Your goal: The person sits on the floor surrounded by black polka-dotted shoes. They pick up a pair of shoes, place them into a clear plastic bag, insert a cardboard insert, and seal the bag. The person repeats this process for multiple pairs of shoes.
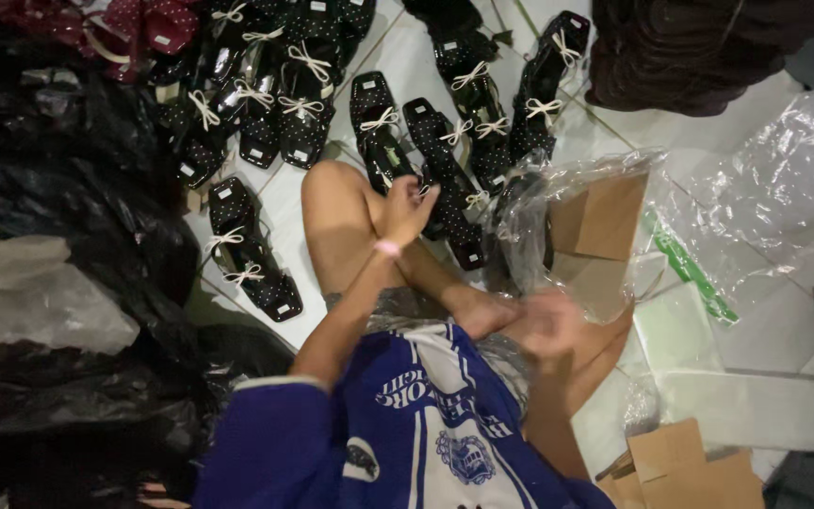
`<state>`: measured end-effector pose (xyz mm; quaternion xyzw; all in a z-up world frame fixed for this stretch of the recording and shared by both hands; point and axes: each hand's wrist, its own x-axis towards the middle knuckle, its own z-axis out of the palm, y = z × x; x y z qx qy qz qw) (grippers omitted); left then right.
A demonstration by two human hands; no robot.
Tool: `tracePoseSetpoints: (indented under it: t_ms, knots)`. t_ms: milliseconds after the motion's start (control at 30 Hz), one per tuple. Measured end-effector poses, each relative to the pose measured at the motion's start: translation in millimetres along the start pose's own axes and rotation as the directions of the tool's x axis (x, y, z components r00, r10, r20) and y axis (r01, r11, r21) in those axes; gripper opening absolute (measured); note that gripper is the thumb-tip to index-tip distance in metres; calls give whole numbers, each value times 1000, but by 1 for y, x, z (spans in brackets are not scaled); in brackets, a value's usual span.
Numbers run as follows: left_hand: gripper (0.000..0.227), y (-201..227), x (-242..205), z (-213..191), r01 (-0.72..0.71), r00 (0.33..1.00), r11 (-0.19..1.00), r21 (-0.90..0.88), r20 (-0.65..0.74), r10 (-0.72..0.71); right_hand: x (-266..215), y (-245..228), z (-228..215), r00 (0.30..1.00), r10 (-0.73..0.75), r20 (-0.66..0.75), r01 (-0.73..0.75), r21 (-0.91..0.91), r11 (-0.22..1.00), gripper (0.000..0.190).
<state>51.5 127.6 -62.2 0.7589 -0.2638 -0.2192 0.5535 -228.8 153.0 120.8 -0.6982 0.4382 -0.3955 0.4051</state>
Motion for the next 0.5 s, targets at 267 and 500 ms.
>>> tracePoseSetpoints:
  t_ms: [267,500]
  knots:
    - [127,6,86,83,423,882,719,551,-68,-467,-68,56,76,767,-293,571,385,-45,922,29]
    - [83,-12,79,68,333,902,766,550,50,-428,-32,74,82,907,-226,356,334,-279,900,57]
